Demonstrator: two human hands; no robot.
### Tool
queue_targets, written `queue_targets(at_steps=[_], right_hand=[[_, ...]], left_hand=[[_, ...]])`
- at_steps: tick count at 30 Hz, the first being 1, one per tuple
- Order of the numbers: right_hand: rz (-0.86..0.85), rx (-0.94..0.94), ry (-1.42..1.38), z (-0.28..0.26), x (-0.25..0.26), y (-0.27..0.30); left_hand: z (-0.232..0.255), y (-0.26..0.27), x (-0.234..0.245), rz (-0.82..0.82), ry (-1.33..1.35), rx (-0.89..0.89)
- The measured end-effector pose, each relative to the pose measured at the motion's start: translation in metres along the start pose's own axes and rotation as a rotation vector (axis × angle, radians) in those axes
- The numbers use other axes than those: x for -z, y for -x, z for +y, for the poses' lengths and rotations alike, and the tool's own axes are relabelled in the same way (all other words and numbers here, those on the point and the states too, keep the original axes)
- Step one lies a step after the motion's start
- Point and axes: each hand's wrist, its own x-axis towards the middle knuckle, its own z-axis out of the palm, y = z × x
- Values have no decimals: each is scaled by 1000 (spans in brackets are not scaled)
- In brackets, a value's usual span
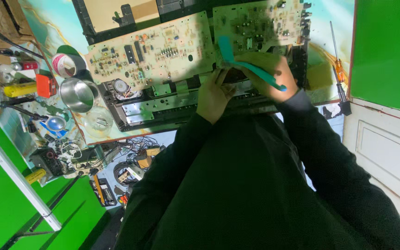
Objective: The person works on a disassembled electronic device, likely a television, on a cluttered workbench. They use a screwdriver to adjust components, a brush to clean the circuit board, and pliers to manipulate parts. The person also handles a small white connector and a yellow sponge during the process.
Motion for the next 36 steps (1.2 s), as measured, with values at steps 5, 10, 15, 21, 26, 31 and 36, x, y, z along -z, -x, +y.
queue_targets(at_steps=[5,10,15,21,26,31,36], right_hand=[[-84,-92,-282,83,-42,11],[-175,272,144,45,-33,-15],[-255,-82,108,37,-13,-24],[-150,201,-60,45,-26,11],[-160,171,100,64,-32,23],[-391,-464,-608,38,-28,50],[-425,-94,180,30,-32,50]], left_hand=[[4,8,0,-80,43,24],[9,8,-6,-73,34,49],[14,14,-16,-54,22,62],[11,12,-4,40,58,81],[6,7,5,-68,68,55],[10,8,0,5,97,99],[8,5,-3,93,61,92]])
